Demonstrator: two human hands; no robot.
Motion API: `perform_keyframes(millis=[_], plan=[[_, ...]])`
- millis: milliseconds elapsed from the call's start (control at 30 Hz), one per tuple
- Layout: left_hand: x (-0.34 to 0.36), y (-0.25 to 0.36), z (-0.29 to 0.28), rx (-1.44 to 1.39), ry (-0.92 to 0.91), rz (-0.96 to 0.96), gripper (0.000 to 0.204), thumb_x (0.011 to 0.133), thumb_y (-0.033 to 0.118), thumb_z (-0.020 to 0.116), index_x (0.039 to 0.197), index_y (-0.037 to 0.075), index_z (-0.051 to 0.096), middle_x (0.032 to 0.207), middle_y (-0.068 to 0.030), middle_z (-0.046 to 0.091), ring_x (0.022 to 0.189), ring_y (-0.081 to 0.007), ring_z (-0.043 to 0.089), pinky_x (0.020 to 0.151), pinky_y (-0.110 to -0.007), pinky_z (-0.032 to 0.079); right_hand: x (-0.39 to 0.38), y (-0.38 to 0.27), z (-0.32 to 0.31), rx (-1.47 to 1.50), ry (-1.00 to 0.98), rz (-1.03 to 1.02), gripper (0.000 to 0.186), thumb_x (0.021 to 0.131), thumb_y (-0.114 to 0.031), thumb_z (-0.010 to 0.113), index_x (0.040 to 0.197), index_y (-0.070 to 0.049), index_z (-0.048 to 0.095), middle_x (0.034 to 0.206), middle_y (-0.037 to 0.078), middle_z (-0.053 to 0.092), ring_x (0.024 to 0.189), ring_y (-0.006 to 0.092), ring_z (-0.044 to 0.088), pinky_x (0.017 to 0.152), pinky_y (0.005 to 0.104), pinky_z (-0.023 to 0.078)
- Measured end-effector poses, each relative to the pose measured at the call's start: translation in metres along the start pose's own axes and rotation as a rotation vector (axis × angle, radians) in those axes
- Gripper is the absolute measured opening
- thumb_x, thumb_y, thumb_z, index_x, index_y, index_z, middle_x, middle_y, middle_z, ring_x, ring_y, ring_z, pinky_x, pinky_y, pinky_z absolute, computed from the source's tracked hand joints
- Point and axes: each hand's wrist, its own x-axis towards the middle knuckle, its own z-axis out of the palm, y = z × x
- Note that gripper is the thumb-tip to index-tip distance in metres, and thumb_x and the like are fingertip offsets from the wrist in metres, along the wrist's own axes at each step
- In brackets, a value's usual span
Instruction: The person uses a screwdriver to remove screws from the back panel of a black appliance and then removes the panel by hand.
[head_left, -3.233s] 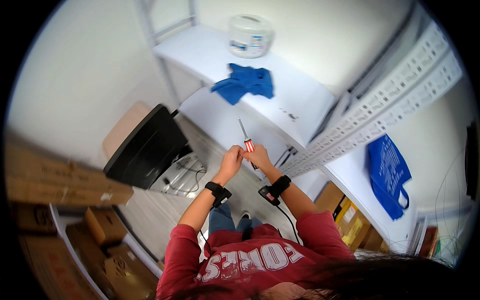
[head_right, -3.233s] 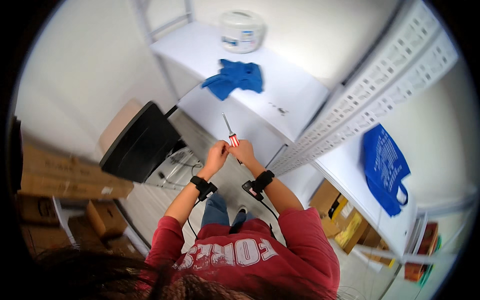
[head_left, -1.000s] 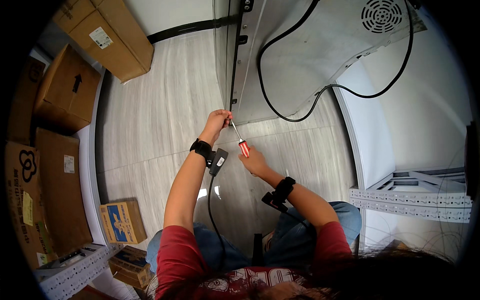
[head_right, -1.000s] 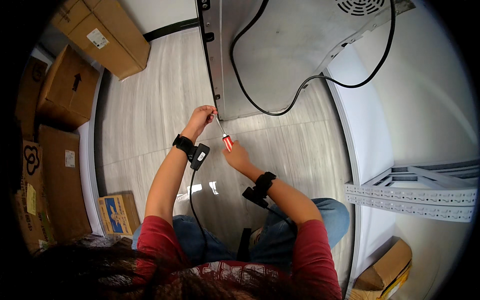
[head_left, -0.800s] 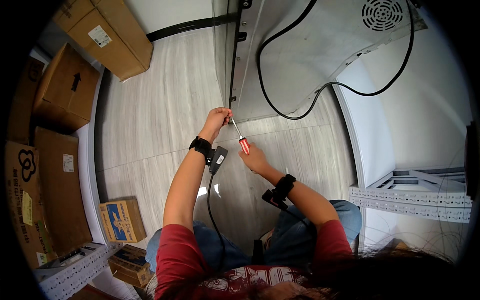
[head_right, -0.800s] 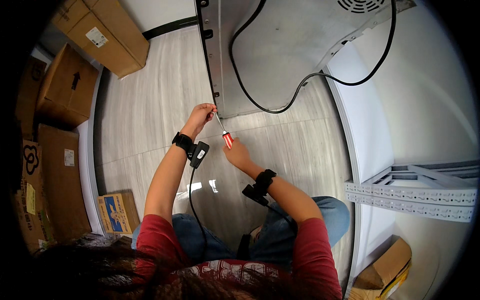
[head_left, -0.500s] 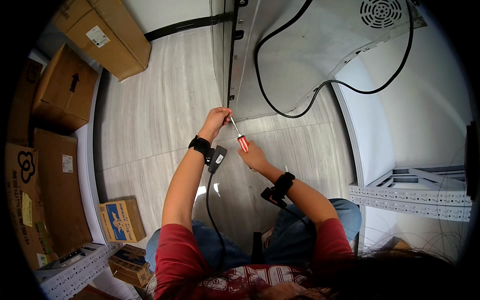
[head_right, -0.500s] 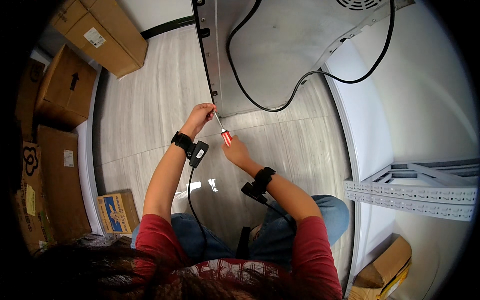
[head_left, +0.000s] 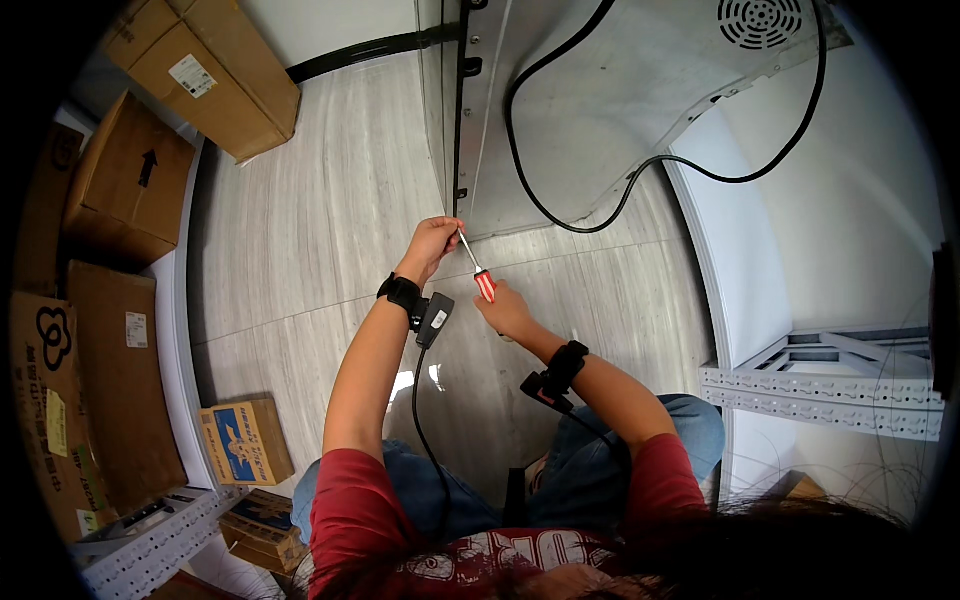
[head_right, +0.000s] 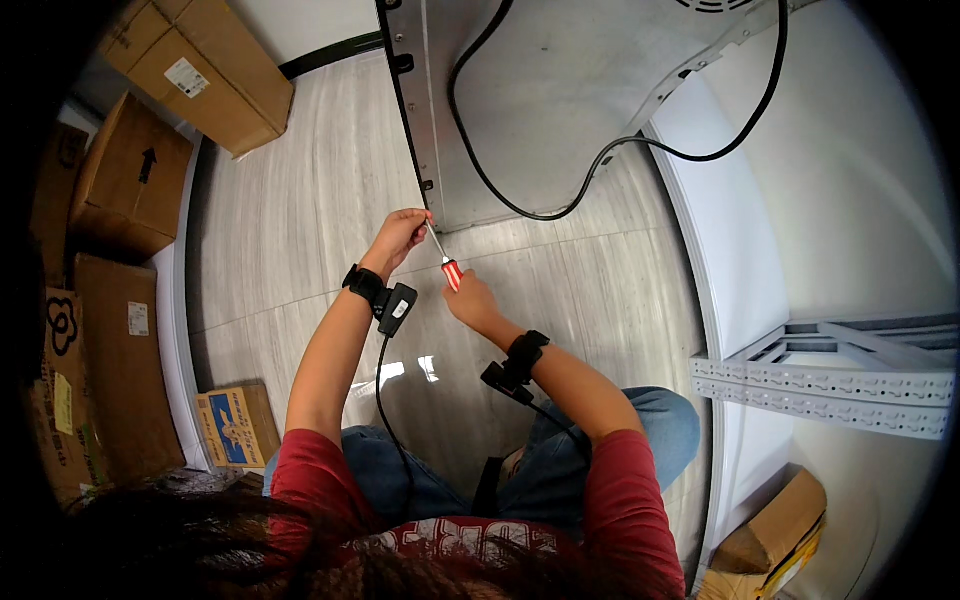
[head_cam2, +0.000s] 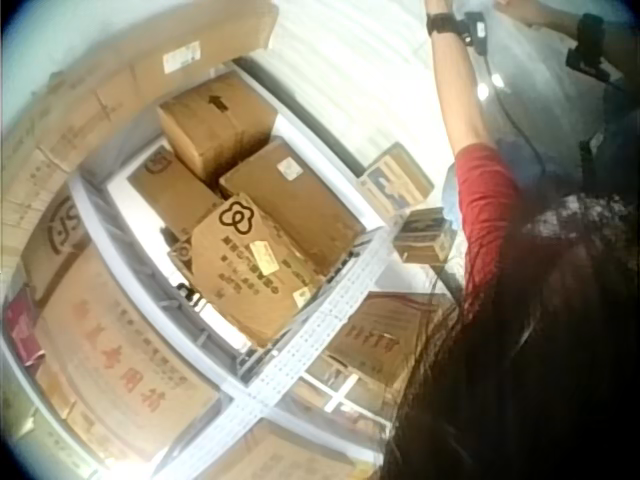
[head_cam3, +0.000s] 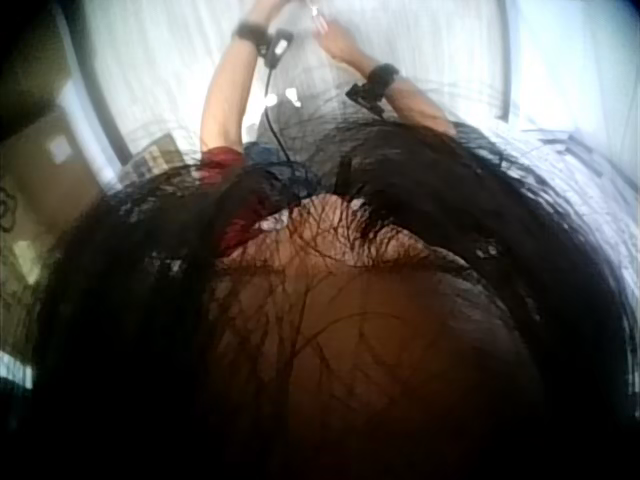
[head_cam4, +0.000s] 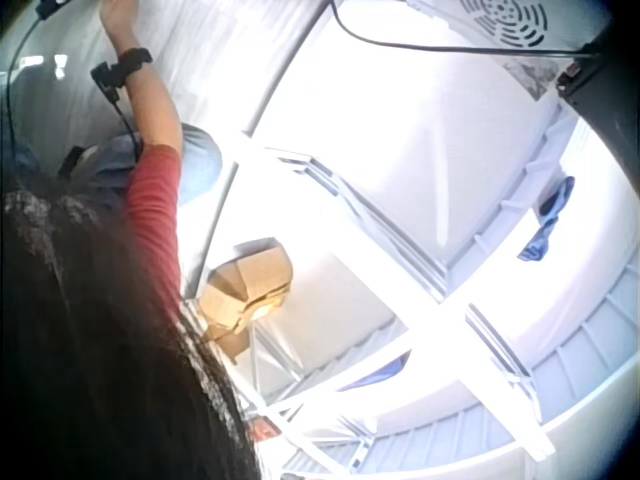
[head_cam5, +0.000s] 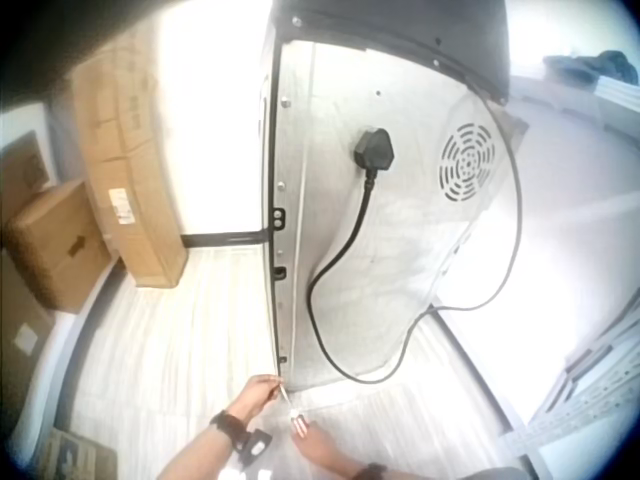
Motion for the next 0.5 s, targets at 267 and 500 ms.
perform_keyframes(millis=[267, 500], plan=[[-0.003, -0.003, -0.002, -0.011, 0.045, 0.013, 0.014, 0.086, 0.007, 0.046, 0.087, -0.001, 0.057, 0.071, -0.0008, 0.055, 0.053, -0.0048, 0.044, 0.048, -0.018, 0.037, -0.007, -0.014, -0.005, 0.031, -0.033, -0.058, 0.043, 0.075, -0.038, 0.055, 0.083, 0.003, 0.05, 0.075, 0.023, 0.058, 0.072, 0.0371, 0.058, 0.065, 0.0416, 0.045], [-0.003, -0.002, -0.001, -0.177, 0.032, -0.034, 0.014, 0.085, 0.005, 0.045, 0.083, -0.002, 0.057, 0.067, -0.0009, 0.053, 0.051, -0.0055, 0.042, 0.046, -0.018, 0.037, -0.006, -0.017, -0.008, 0.053, -0.075, -0.051, 0.047, 0.075, -0.035, 0.056, 0.09, 0.01, 0.049, 0.084, 0.029, 0.057, 0.081, 0.0416, 0.057, 0.071, 0.0446, 0.045]])
